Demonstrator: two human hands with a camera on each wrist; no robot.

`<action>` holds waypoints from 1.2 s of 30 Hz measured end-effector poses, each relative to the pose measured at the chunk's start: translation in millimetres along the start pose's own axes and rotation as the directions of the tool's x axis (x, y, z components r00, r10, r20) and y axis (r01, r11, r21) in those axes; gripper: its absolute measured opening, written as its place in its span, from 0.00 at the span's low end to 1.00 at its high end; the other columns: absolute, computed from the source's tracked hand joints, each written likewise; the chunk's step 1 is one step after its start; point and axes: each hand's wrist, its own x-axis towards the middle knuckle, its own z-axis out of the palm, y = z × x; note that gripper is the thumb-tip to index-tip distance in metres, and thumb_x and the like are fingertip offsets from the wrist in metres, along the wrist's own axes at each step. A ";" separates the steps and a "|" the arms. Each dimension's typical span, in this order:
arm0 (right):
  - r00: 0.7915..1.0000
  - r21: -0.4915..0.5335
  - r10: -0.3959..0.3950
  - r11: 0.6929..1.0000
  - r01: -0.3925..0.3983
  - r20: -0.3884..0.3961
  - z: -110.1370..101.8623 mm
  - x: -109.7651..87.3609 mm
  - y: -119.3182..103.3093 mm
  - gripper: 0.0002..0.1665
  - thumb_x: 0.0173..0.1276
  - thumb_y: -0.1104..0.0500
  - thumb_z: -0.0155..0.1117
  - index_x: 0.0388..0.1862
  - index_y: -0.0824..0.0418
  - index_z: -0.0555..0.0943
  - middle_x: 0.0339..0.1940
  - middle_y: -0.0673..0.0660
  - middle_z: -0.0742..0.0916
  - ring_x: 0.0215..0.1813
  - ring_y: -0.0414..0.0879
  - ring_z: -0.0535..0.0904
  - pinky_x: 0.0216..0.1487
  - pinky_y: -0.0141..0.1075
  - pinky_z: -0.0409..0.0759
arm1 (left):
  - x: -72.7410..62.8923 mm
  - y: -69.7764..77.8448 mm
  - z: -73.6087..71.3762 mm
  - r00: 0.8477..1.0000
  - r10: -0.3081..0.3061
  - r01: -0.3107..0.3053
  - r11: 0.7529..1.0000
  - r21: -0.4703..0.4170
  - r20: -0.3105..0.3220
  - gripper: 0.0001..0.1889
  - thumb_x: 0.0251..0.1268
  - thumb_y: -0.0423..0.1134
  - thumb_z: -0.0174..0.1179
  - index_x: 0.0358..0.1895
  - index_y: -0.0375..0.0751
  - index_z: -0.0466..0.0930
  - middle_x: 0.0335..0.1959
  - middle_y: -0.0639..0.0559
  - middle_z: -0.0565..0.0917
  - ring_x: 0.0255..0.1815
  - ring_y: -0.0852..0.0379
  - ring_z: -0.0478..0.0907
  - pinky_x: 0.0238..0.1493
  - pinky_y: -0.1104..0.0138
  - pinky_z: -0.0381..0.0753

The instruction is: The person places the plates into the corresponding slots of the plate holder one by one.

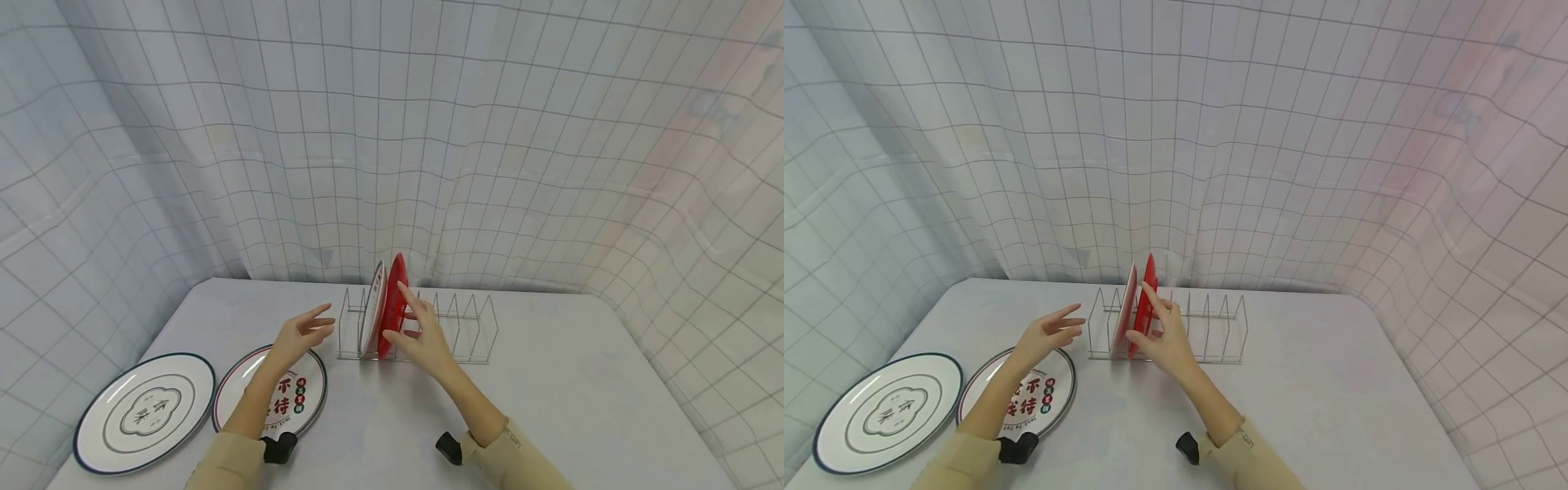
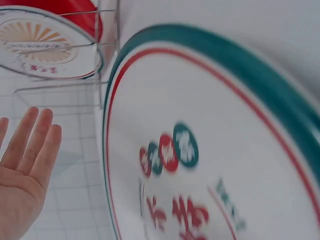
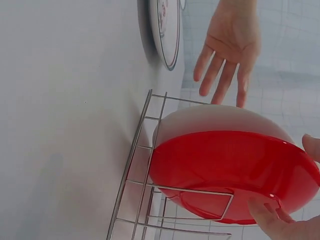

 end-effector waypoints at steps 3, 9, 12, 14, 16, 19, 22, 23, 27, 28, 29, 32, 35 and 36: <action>0.995 -0.022 -0.055 0.998 0.053 -0.083 1.7 -3.4 -2.2 0.41 0.57 0.67 0.64 0.69 0.61 0.60 0.57 0.68 0.69 0.54 0.62 0.69 0.51 0.53 0.75 | -19.5 6.8 -12.9 0.999 0.022 -0.020 0.997 0.068 -0.034 0.27 0.65 0.40 0.56 0.66 0.40 0.63 0.55 0.36 0.76 0.52 0.41 0.76 0.52 0.49 0.73; 0.893 -0.183 -0.375 0.923 0.337 -0.248 15.8 -7.7 10.3 0.35 0.51 0.70 0.68 0.60 0.67 0.68 0.52 0.64 0.74 0.52 0.55 0.70 0.49 0.45 0.74 | -61.8 10.0 -38.6 0.996 0.012 0.003 0.987 0.162 -0.092 0.27 0.65 0.40 0.55 0.66 0.38 0.61 0.56 0.36 0.75 0.54 0.40 0.73 0.49 0.48 0.74; 0.846 -0.218 -0.485 0.870 0.442 -0.220 27.4 -11.3 19.7 0.35 0.50 0.71 0.69 0.58 0.67 0.68 0.52 0.61 0.74 0.52 0.52 0.70 0.48 0.40 0.76 | -82.8 7.3 -48.5 0.993 -0.031 0.050 0.985 0.168 -0.115 0.28 0.65 0.39 0.56 0.66 0.39 0.60 0.56 0.37 0.75 0.53 0.51 0.76 0.48 0.57 0.77; 0.853 -0.200 -0.494 0.865 0.461 -0.170 36.3 -16.1 22.4 0.36 0.50 0.70 0.69 0.59 0.65 0.68 0.53 0.59 0.75 0.52 0.52 0.70 0.47 0.39 0.77 | -96.2 5.6 -53.5 0.989 -0.068 0.090 0.982 0.164 -0.133 0.29 0.64 0.40 0.56 0.67 0.39 0.59 0.56 0.37 0.74 0.49 0.62 0.76 0.46 0.64 0.77; 0.873 -0.152 -0.475 0.876 0.457 -0.110 46.0 -21.1 23.6 0.36 0.51 0.69 0.69 0.59 0.66 0.67 0.53 0.59 0.75 0.51 0.52 0.71 0.46 0.40 0.78 | -108.1 3.9 -57.4 0.982 -0.111 0.137 0.976 0.171 -0.153 0.30 0.63 0.40 0.57 0.67 0.39 0.58 0.56 0.36 0.74 0.45 0.72 0.74 0.44 0.68 0.77; 0.928 -0.039 -0.373 0.927 0.372 -0.014 58.3 -28.6 19.4 0.35 0.53 0.70 0.68 0.60 0.67 0.66 0.51 0.62 0.76 0.49 0.54 0.74 0.47 0.43 0.78 | -124.3 0.7 -62.6 0.968 -0.179 0.208 0.965 0.160 -0.177 0.32 0.62 0.41 0.58 0.67 0.37 0.57 0.56 0.34 0.73 0.42 0.77 0.73 0.41 0.70 0.78; 0.975 0.090 -0.205 0.976 0.197 0.091 68.0 -33.0 15.5 0.35 0.55 0.71 0.66 0.62 0.67 0.64 0.50 0.64 0.76 0.49 0.56 0.75 0.50 0.46 0.78 | -139.6 -4.9 -68.0 0.942 -0.268 0.304 0.937 0.173 -0.203 0.34 0.62 0.45 0.59 0.68 0.38 0.55 0.56 0.34 0.73 0.40 0.77 0.74 0.39 0.74 0.77; 0.982 0.125 -0.144 0.984 0.129 0.120 70.9 -33.6 15.5 0.35 0.56 0.70 0.65 0.63 0.66 0.64 0.50 0.65 0.76 0.49 0.57 0.75 0.50 0.46 0.77 | -144.4 -7.3 -69.7 0.935 -0.289 0.326 0.929 0.174 -0.208 0.35 0.62 0.45 0.59 0.68 0.38 0.55 0.56 0.34 0.73 0.39 0.76 0.74 0.39 0.73 0.77; 0.976 0.217 0.043 0.972 -0.090 0.214 87.2 -32.0 32.9 0.36 0.59 0.67 0.64 0.66 0.58 0.63 0.52 0.65 0.76 0.51 0.60 0.75 0.51 0.41 0.78 | -161.5 -17.7 -75.9 0.875 -0.438 0.469 0.872 0.138 -0.209 0.39 0.60 0.49 0.59 0.70 0.38 0.50 0.56 0.33 0.72 0.41 0.64 0.79 0.41 0.69 0.80; 0.971 0.224 0.073 0.967 -0.125 0.227 91.7 -31.2 38.8 0.36 0.59 0.66 0.64 0.66 0.56 0.63 0.51 0.65 0.76 0.51 0.60 0.76 0.49 0.38 0.79 | -164.5 -20.3 -76.9 0.859 -0.471 0.499 0.858 0.121 -0.203 0.41 0.60 0.50 0.60 0.70 0.37 0.49 0.57 0.32 0.71 0.43 0.60 0.79 0.42 0.67 0.80; 0.966 0.227 0.096 0.962 -0.151 0.238 96.1 -30.3 45.1 0.36 0.60 0.65 0.64 0.66 0.55 0.63 0.51 0.65 0.76 0.50 0.59 0.76 0.47 0.36 0.79 | -167.3 -22.7 -77.7 0.844 -0.500 0.525 0.844 0.109 -0.194 0.42 0.59 0.50 0.60 0.70 0.37 0.48 0.57 0.31 0.71 0.44 0.56 0.80 0.42 0.66 0.80; 0.951 0.208 0.152 0.955 -0.211 0.269 107.4 -27.5 59.5 0.36 0.60 0.62 0.64 0.67 0.53 0.63 0.51 0.64 0.76 0.49 0.54 0.78 0.41 0.31 0.80 | -171.3 -28.4 -78.0 0.802 -0.570 0.587 0.807 0.062 -0.178 0.46 0.57 0.52 0.62 0.72 0.38 0.44 0.59 0.31 0.69 0.45 0.52 0.80 0.44 0.62 0.80; 0.925 0.195 0.223 0.937 -0.290 0.307 115.1 -25.3 65.7 0.36 0.61 0.59 0.64 0.67 0.51 0.63 0.51 0.62 0.76 0.48 0.49 0.79 0.40 0.33 0.80 | -172.0 -32.9 -75.7 0.784 -0.596 0.602 0.798 -0.022 -0.174 0.47 0.56 0.51 0.63 0.72 0.38 0.43 0.58 0.31 0.69 0.43 0.54 0.80 0.45 0.62 0.80; 0.914 0.201 0.246 0.926 -0.321 0.322 117.3 -24.7 66.7 0.36 0.61 0.59 0.64 0.67 0.51 0.62 0.51 0.61 0.76 0.48 0.48 0.79 0.40 0.35 0.81 | -171.8 -34.3 -74.8 0.777 -0.604 0.606 0.794 -0.050 -0.177 0.48 0.55 0.51 0.63 0.72 0.37 0.44 0.57 0.31 0.70 0.42 0.55 0.81 0.44 0.62 0.80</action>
